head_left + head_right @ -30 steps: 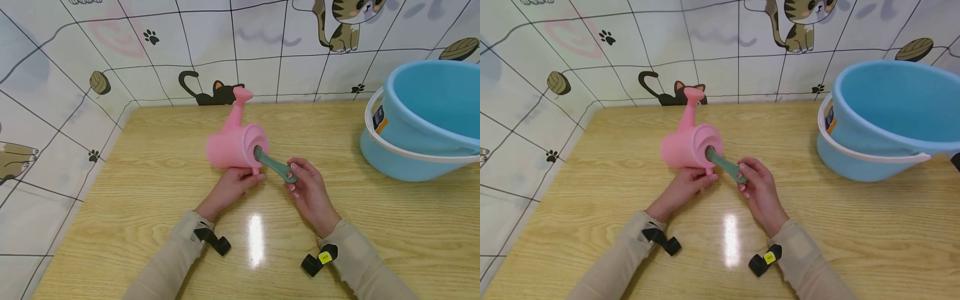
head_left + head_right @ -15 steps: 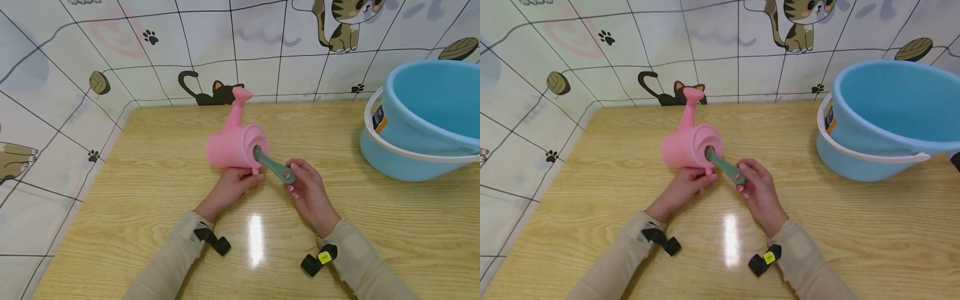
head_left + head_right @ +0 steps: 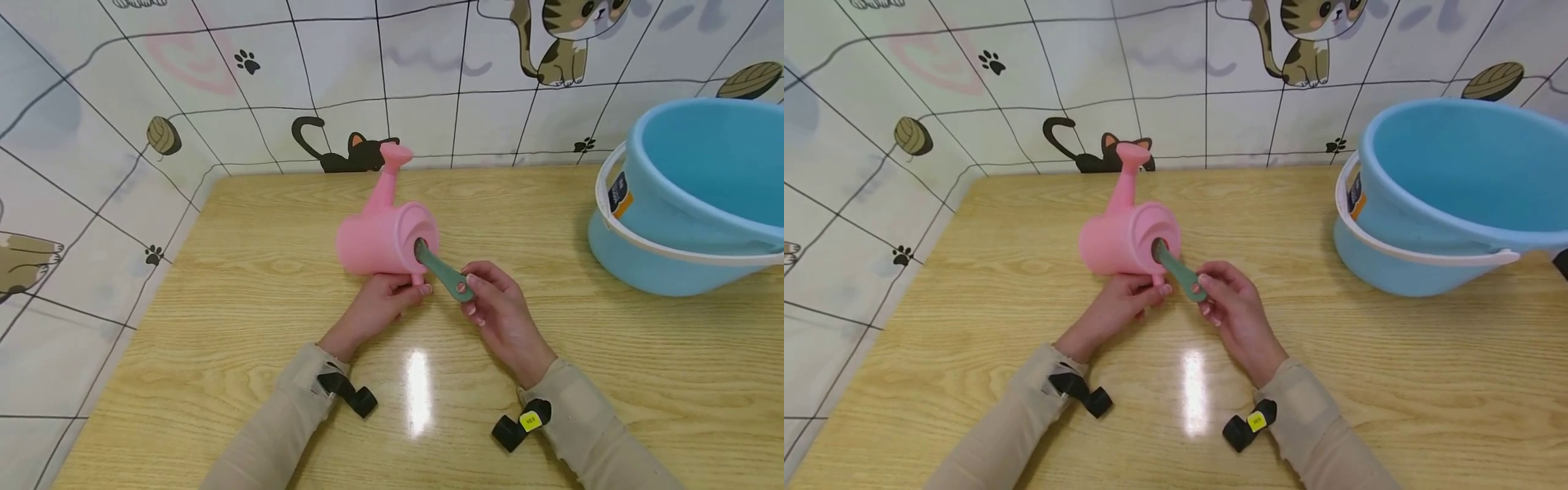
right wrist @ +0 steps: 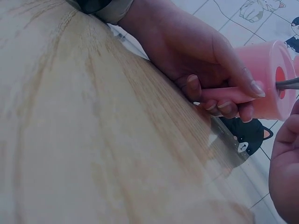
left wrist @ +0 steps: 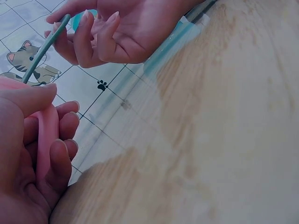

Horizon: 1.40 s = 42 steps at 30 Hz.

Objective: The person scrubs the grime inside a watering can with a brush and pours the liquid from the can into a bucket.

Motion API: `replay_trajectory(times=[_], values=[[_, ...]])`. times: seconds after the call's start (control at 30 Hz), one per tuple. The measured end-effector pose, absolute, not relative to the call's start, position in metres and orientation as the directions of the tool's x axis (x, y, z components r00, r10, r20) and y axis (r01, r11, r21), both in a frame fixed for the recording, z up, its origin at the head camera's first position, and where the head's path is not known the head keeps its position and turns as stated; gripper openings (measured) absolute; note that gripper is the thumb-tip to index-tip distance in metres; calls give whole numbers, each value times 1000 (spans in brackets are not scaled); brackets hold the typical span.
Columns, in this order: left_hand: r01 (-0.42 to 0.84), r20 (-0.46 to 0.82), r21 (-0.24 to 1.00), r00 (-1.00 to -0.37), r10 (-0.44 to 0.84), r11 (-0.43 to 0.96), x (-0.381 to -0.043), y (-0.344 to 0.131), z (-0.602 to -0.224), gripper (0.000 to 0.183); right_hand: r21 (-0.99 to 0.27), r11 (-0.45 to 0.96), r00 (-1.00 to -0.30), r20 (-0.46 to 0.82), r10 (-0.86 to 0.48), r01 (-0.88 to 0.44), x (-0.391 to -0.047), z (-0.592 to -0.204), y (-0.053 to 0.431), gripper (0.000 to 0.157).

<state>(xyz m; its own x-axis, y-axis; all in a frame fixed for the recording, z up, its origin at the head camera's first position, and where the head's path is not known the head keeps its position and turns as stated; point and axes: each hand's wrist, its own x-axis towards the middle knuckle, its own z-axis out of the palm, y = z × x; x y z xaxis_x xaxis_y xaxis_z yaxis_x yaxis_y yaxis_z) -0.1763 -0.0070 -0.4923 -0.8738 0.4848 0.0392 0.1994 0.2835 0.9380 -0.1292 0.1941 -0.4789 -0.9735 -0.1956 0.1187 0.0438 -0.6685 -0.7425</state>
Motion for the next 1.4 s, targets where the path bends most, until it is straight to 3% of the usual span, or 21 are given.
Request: replay_trajectory(times=[0.43, 0.9, 1.4], values=[[185, 23, 937, -879, 477, 296, -176, -6, -491, 29, -754, -655, -976, 111, -189, 41, -129, -479, 194, 17], [186, 22, 938, -876, 482, 294, -161, -6, -461, 20, -765, -643, -978, 100, -181, 40, -129, -479, 194, 14], [221, 52, 928, -873, 484, 299, -176, -8, -494, 27, -771, -635, -983, 77, -168, 49, -129, -479, 193, 11]])
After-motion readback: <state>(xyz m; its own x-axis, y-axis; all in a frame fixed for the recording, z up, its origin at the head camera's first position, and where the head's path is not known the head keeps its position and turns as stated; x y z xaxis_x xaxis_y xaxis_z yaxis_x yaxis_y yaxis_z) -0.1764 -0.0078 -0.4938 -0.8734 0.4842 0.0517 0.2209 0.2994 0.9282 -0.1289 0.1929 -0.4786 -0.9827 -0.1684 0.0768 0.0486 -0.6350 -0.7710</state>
